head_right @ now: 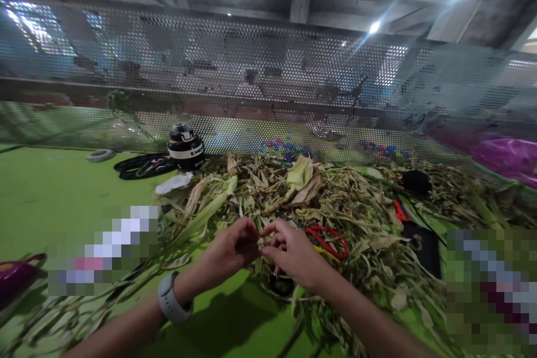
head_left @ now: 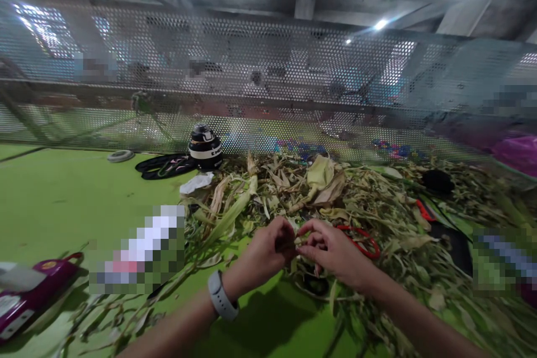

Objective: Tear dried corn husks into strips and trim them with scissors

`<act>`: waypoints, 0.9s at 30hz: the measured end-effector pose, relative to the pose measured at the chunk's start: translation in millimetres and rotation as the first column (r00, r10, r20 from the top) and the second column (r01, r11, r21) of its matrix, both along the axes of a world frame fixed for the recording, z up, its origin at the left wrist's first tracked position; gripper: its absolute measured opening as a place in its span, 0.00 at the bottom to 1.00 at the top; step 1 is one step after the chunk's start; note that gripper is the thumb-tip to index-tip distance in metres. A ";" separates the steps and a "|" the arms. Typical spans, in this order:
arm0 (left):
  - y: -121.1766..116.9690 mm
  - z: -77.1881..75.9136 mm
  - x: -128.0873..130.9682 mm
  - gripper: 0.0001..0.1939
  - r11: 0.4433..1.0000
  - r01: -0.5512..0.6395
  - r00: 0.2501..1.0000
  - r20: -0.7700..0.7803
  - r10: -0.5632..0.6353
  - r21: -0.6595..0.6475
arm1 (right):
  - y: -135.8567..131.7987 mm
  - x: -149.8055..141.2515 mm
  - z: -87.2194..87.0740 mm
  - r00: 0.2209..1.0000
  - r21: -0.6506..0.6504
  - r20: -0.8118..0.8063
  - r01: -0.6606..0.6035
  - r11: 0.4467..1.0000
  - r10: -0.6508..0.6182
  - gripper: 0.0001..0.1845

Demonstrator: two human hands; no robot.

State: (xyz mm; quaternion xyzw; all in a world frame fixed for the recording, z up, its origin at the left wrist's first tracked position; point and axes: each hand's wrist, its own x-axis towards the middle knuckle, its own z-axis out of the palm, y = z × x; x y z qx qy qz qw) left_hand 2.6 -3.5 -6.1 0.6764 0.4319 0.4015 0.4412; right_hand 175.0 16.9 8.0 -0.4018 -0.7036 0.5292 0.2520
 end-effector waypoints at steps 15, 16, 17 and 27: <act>-3.9 1.3 1.0 0.07 0.999 0.002 0.996 -0.087 0.001 0.035 | 6.2 3.2 7.8 0.999 -0.280 -0.044 -0.003 0.960 -0.010 0.12; -3.9 1.6 1.0 0.08 0.999 0.001 0.996 -0.084 0.002 0.034 | 6.6 3.8 7.4 0.999 -0.278 -0.048 -0.007 0.960 -0.007 0.11; -4.0 1.7 1.1 0.08 1.000 0.002 0.997 -0.083 0.001 0.031 | 7.1 4.5 6.5 0.999 -0.276 -0.048 -0.011 0.961 -0.002 0.11; -5.1 -1.1 1.5 0.08 0.999 0.024 0.988 -0.151 -0.017 0.045 | 7.5 7.6 6.5 0.997 -0.215 0.038 -0.057 0.975 0.067 0.09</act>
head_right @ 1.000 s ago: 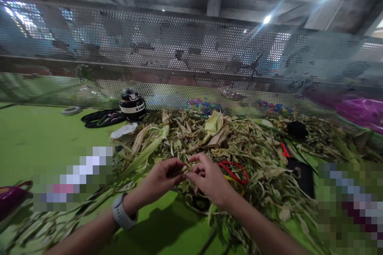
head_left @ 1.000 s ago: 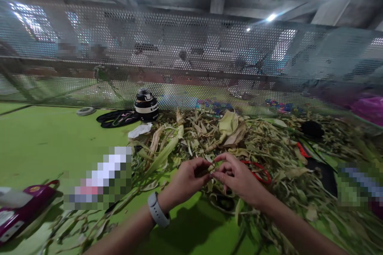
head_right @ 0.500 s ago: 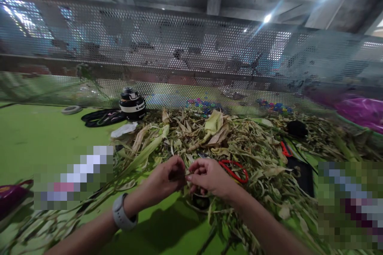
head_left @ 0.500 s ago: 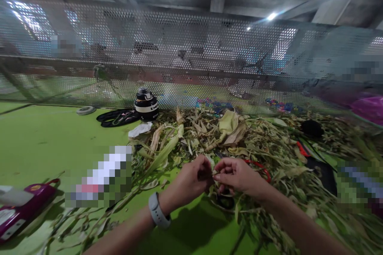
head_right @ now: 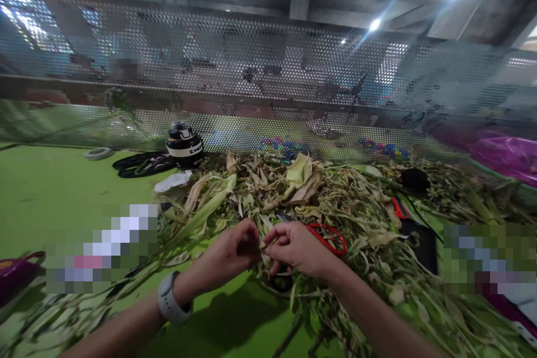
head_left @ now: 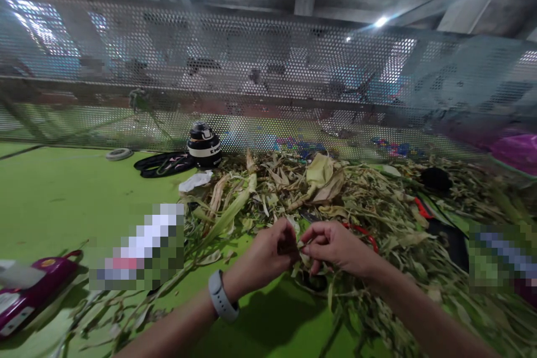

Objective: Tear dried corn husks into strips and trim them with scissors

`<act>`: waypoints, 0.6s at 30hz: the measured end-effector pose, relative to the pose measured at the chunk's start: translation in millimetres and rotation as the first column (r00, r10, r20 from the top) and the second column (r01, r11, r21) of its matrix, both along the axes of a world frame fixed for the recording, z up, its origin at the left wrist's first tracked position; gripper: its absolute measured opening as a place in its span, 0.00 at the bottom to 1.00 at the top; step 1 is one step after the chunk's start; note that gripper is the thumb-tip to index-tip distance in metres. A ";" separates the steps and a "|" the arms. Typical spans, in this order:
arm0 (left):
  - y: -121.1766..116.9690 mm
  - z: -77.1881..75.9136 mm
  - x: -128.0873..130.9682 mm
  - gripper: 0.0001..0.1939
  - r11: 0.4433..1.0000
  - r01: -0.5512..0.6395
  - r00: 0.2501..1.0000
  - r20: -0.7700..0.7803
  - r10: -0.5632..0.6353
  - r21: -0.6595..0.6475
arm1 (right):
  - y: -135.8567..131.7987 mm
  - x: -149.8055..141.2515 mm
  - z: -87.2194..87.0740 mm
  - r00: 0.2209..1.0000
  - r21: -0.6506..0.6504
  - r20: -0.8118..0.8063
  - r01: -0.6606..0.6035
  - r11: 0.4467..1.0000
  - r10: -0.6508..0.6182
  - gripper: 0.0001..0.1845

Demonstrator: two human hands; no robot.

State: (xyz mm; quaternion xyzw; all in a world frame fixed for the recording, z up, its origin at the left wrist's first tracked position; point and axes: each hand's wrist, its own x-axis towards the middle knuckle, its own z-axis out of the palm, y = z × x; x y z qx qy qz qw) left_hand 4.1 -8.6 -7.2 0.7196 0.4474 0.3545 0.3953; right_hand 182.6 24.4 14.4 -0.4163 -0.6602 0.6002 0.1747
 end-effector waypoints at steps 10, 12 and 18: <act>-2.7 -3.5 2.5 0.07 0.992 -0.044 0.994 -0.090 0.055 0.120 | -10.2 -8.4 -12.5 0.992 0.413 0.078 0.063 0.909 -0.104 0.09; -3.3 -3.0 2.7 0.07 0.991 -0.042 0.994 -0.096 0.054 0.126 | -12.8 -10.2 -12.8 0.984 0.489 0.105 0.075 0.869 -0.143 0.07; -7.5 -1.1 4.9 0.07 0.987 -0.051 0.994 -0.083 0.064 0.155 | -19.1 -16.4 -17.6 0.892 0.838 0.240 0.010 0.546 -0.384 0.05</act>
